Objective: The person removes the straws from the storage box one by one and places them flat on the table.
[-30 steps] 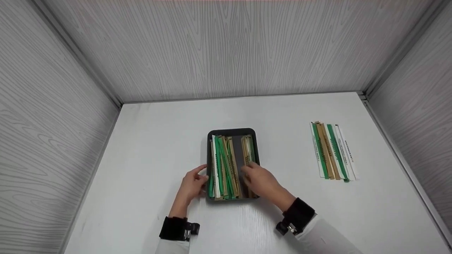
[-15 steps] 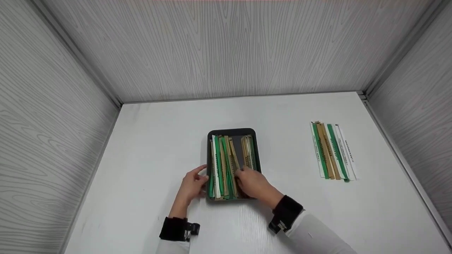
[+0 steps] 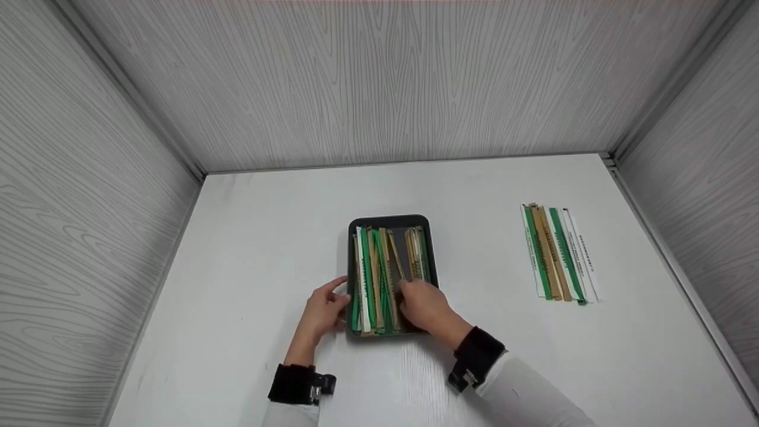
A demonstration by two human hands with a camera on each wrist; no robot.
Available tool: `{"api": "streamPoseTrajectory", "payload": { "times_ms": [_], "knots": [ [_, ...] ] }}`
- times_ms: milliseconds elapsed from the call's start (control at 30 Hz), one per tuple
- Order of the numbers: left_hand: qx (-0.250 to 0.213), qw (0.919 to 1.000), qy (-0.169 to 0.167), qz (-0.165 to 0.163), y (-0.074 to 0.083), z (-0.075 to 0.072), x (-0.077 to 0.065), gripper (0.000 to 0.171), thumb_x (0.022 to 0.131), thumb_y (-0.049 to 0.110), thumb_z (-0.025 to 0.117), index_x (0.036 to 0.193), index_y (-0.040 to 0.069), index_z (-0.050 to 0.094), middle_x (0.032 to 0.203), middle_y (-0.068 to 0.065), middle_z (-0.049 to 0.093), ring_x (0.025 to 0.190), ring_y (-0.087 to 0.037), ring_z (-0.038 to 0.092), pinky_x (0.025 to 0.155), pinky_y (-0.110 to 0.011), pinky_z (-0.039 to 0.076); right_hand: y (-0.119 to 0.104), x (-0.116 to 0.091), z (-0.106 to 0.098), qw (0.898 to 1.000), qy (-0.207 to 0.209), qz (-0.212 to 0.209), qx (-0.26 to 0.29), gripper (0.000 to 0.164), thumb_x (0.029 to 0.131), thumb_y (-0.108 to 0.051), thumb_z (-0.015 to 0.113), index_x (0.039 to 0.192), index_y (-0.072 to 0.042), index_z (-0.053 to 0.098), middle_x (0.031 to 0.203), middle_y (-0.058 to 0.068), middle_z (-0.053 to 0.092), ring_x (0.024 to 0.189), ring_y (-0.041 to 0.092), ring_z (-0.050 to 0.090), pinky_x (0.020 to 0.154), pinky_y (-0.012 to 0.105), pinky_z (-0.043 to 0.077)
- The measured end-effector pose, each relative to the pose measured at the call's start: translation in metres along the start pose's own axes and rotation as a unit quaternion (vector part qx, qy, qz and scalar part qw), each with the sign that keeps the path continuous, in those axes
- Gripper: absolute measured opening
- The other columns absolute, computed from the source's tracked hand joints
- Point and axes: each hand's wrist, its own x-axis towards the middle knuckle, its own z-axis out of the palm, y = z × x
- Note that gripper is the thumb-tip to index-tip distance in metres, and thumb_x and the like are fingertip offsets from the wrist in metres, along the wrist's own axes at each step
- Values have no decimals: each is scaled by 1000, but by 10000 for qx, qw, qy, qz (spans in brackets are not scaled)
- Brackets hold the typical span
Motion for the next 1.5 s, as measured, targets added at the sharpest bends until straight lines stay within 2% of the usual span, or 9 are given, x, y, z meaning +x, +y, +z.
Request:
{"api": "streamPoseTrajectory", "payload": {
  "times_ms": [167,267,400,567,767,933,1067,1300,1500],
  "knots": [
    [32,10000,3,28,-2,0,2,47,98,11,59,144,14,51,90,-12,58,69,-21,63,57,-37,53,3,-3,-8,9997,57,19,225,8,87,-3,65,94,-5,63,73,8,60,65,23,62,53,33,49],
    [39,10000,-4,58,-3,0,3,46,98,10,59,144,13,51,91,-12,58,70,-21,63,58,-37,53,8,-5,-17,9971,78,47,752,21,88,-1,62,109,-3,61,72,2,57,62,16,58,53,30,45],
    [-6,10000,10,37,-3,0,3,46,98,10,59,144,14,51,91,-12,57,70,-22,63,58,-37,53,17,-10,-37,9853,241,314,1661,44,91,0,58,133,-2,49,70,-3,56,56,9,51,51,29,43],
    [-12,10000,3,25,-2,0,2,46,98,11,58,144,15,51,92,-12,57,70,-22,63,58,-37,53,39,-19,-66,9707,834,726,2131,40,91,-1,57,131,0,52,75,-1,59,60,12,52,56,32,44],
    [66,10000,10,67,-2,-1,1,46,98,11,58,144,14,51,90,-12,57,69,-22,62,56,-34,51,80,-34,-89,9633,1186,1239,2065,29,91,-4,58,120,1,61,82,6,61,66,17,54,60,34,43],
    [112,9999,32,69,-2,-1,1,46,98,12,59,143,15,52,90,-12,57,69,-21,61,55,-33,50,115,-46,-95,9598,1429,1525,1873,29,91,-2,57,119,4,60,83,10,61,70,20,54,62,35,42],
    [132,9999,-2,100,-2,0,1,47,98,11,59,144,14,51,91,-12,58,69,-21,61,55,-34,51,137,-55,-98,9558,1424,1799,1840,30,92,-3,57,121,5,58,85,13,60,71,22,54,61,34,42],
    [76,9999,14,65,-2,1,1,47,98,10,59,144,15,51,90,-12,58,68,-21,61,55,-36,51,164,-68,-97,9488,1332,2245,1779,31,95,-5,54,124,5,56,90,16,60,73,24,56,57,32,45],
    [128,9999,2,109,-2,1,2,47,98,11,59,144,14,51,90,-12,58,68,-21,61,55,-36,51,180,-74,-93,9489,1390,2406,1497,31,94,-3,54,122,9,56,88,20,61,69,26,58,56,34,46]
  ]
}}
